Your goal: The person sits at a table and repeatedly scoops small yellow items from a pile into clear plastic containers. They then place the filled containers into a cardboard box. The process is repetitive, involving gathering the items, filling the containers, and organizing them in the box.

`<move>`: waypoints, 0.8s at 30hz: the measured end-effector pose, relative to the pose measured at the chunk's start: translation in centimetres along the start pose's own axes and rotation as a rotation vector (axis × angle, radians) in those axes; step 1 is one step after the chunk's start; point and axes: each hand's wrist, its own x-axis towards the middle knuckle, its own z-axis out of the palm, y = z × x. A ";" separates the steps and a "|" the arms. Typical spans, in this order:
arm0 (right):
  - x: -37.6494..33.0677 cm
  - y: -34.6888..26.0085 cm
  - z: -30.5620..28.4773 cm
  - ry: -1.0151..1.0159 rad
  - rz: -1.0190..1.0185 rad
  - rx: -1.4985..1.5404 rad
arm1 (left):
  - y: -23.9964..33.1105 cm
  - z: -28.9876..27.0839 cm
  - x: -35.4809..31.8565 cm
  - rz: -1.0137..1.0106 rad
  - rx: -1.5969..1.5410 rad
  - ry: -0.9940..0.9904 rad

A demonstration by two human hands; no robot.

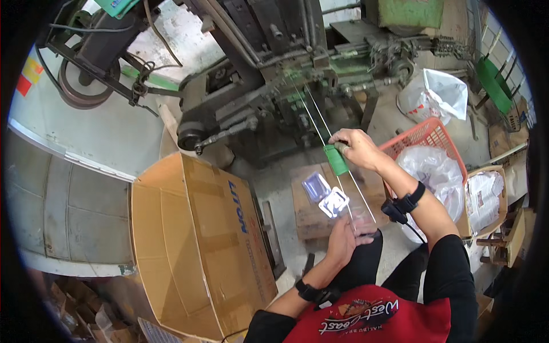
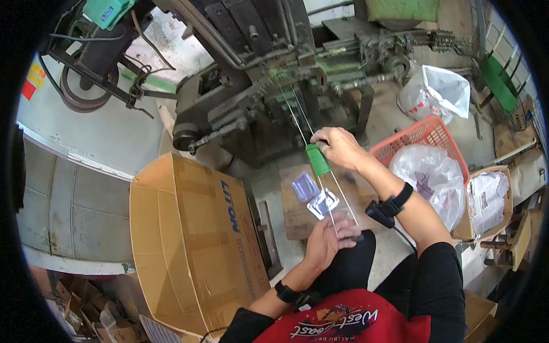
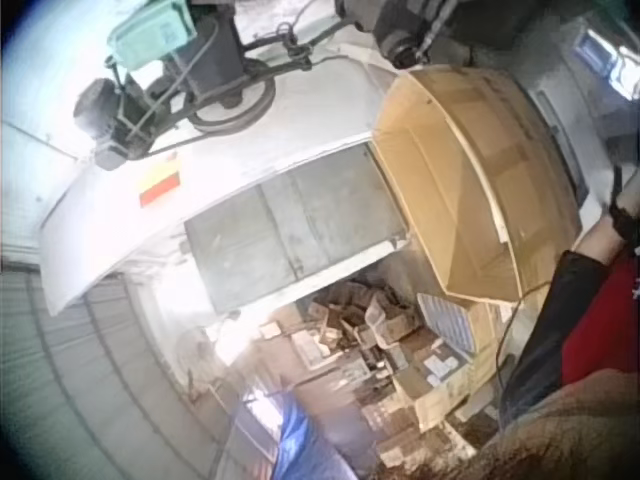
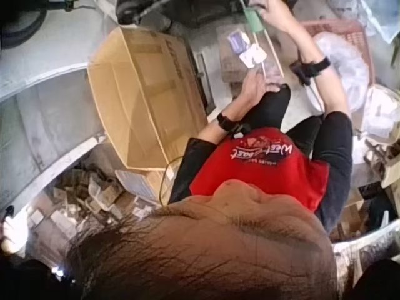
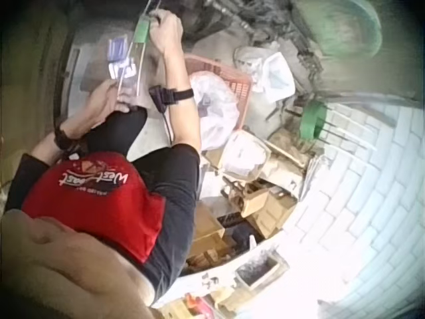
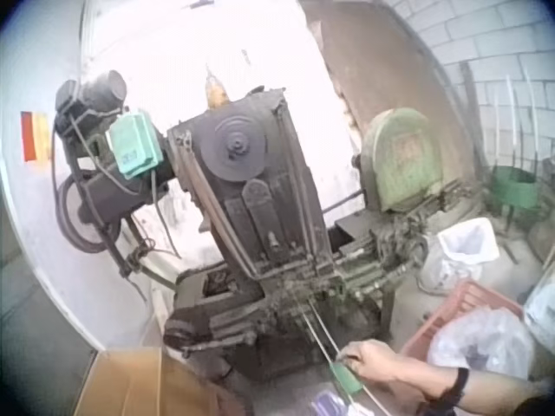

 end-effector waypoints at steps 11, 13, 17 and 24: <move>-14.8 -3.2 -1.4 0.001 -0.035 -0.149 | 1.0 5.2 0.0 0.142 -0.068 0.104; -15.2 -3.3 -1.2 0.103 -0.150 -0.280 | 1.7 6.0 0.3 0.117 -0.006 0.155; -16.8 -4.2 -1.1 0.241 -0.099 -0.303 | 1.4 6.5 0.8 0.103 0.162 0.190; -20.3 -5.1 -4.3 0.498 0.033 -0.129 | 2.0 5.4 -6.4 -0.253 0.435 -0.030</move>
